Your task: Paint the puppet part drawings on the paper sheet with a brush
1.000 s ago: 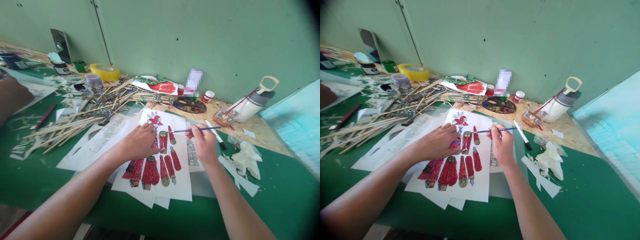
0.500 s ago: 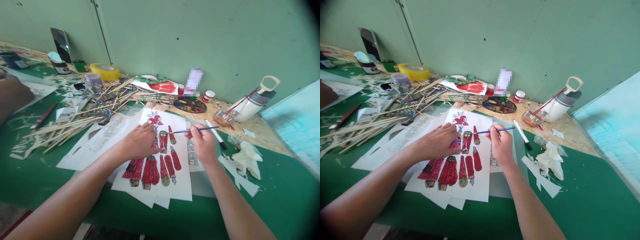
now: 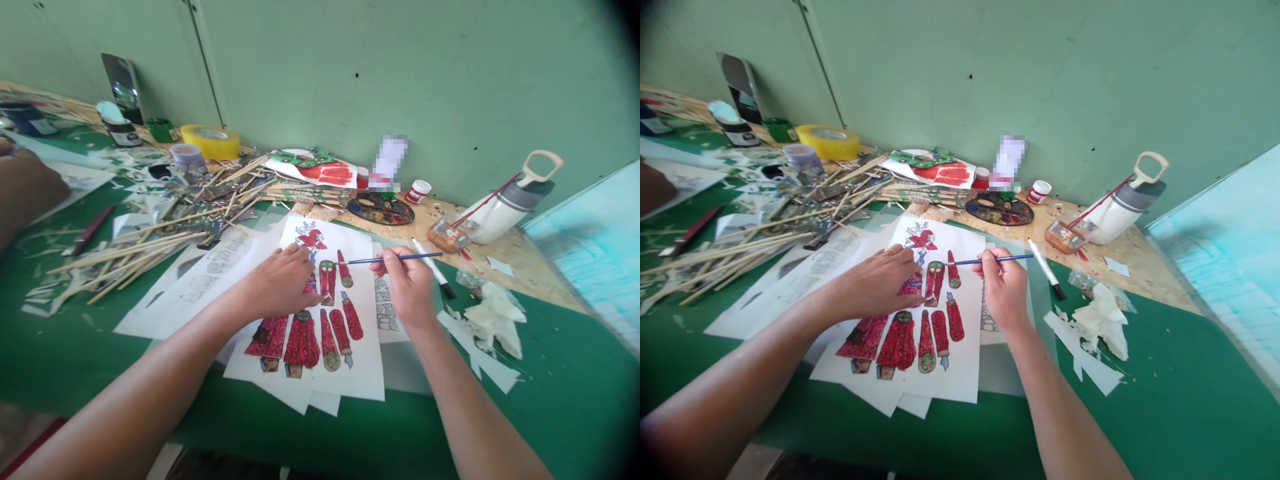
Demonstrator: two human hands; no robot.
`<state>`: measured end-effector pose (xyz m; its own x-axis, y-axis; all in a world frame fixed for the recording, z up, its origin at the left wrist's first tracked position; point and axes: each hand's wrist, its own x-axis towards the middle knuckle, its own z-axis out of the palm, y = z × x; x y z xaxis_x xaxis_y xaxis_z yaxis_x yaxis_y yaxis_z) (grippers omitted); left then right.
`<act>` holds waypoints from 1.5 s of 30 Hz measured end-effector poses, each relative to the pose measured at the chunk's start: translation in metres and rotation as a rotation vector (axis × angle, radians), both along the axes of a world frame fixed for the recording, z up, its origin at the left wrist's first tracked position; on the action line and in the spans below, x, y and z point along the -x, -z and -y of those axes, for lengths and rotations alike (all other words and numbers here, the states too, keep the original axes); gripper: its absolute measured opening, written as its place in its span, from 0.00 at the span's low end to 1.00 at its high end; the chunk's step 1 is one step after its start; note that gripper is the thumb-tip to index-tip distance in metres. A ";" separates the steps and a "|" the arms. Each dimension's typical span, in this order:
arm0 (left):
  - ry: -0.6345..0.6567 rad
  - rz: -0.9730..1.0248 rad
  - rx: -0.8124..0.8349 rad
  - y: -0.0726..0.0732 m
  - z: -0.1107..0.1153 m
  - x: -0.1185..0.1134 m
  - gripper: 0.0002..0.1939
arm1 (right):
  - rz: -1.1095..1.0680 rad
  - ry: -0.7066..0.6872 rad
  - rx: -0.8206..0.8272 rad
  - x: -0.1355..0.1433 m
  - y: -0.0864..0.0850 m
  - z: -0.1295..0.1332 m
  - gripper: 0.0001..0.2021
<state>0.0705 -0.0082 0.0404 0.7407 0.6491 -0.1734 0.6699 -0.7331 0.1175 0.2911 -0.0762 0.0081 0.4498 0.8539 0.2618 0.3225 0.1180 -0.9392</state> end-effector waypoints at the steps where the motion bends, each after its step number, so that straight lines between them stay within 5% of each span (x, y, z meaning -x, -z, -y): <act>1: -0.001 -0.001 0.001 0.000 0.000 0.000 0.21 | 0.003 -0.003 0.005 0.000 0.000 0.000 0.12; 45: 0.021 0.049 -0.019 0.003 -0.002 0.001 0.20 | -0.004 -0.041 0.030 0.002 0.000 0.000 0.12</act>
<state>0.0691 -0.0061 0.0374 0.7617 0.6359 -0.1243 0.6479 -0.7497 0.1352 0.2887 -0.0767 0.0080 0.4155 0.8790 0.2340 0.3142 0.1027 -0.9438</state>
